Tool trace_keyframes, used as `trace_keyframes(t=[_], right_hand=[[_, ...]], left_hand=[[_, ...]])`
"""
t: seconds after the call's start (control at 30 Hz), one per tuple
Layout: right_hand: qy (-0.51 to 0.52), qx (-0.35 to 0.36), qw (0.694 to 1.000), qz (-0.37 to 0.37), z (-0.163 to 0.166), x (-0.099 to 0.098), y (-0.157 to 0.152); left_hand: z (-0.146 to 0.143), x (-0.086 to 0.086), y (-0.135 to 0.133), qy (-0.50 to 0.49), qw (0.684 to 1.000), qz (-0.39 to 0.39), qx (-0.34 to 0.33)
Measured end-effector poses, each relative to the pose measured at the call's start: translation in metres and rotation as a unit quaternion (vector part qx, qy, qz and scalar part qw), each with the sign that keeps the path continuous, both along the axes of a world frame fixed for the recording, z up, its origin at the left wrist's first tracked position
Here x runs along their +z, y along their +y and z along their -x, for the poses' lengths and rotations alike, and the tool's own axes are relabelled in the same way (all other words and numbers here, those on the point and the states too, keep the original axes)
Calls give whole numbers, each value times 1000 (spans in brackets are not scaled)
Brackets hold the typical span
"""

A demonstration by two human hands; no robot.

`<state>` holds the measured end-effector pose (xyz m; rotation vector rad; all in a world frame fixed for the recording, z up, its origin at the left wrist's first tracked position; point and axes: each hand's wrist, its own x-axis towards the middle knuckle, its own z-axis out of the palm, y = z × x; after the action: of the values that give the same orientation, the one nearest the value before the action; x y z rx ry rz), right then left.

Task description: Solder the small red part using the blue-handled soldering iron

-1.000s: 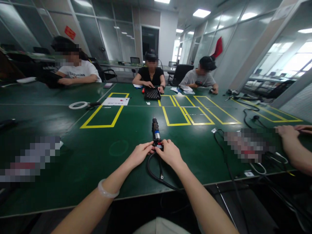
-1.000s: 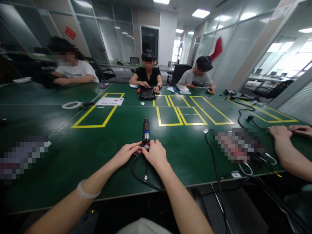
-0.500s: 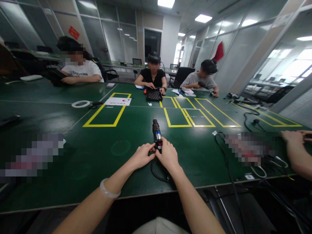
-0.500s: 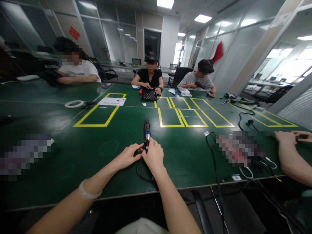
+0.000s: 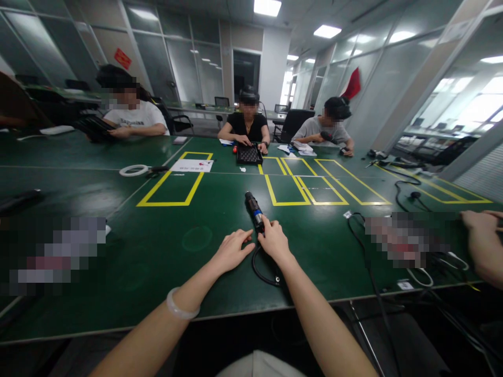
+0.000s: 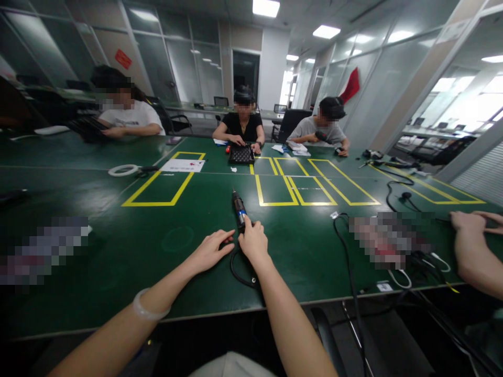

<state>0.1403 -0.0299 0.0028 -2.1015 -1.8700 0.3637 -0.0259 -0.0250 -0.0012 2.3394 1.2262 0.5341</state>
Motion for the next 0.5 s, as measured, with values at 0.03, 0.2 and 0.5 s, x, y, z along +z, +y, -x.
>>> trace_keyframes(t=[0.03, 0.2, 0.5], right_hand=[[-1, -2, 1000, 3, -4, 0, 2], [-12, -15, 1000, 13, -34, 0, 13], [-27, -87, 995, 29, -155, -13, 37]], left_hand=[[1, 1, 0, 1, 1000, 0, 6], [4, 6, 1, 10, 1000, 3, 14], [4, 6, 1, 14, 1000, 4, 5]])
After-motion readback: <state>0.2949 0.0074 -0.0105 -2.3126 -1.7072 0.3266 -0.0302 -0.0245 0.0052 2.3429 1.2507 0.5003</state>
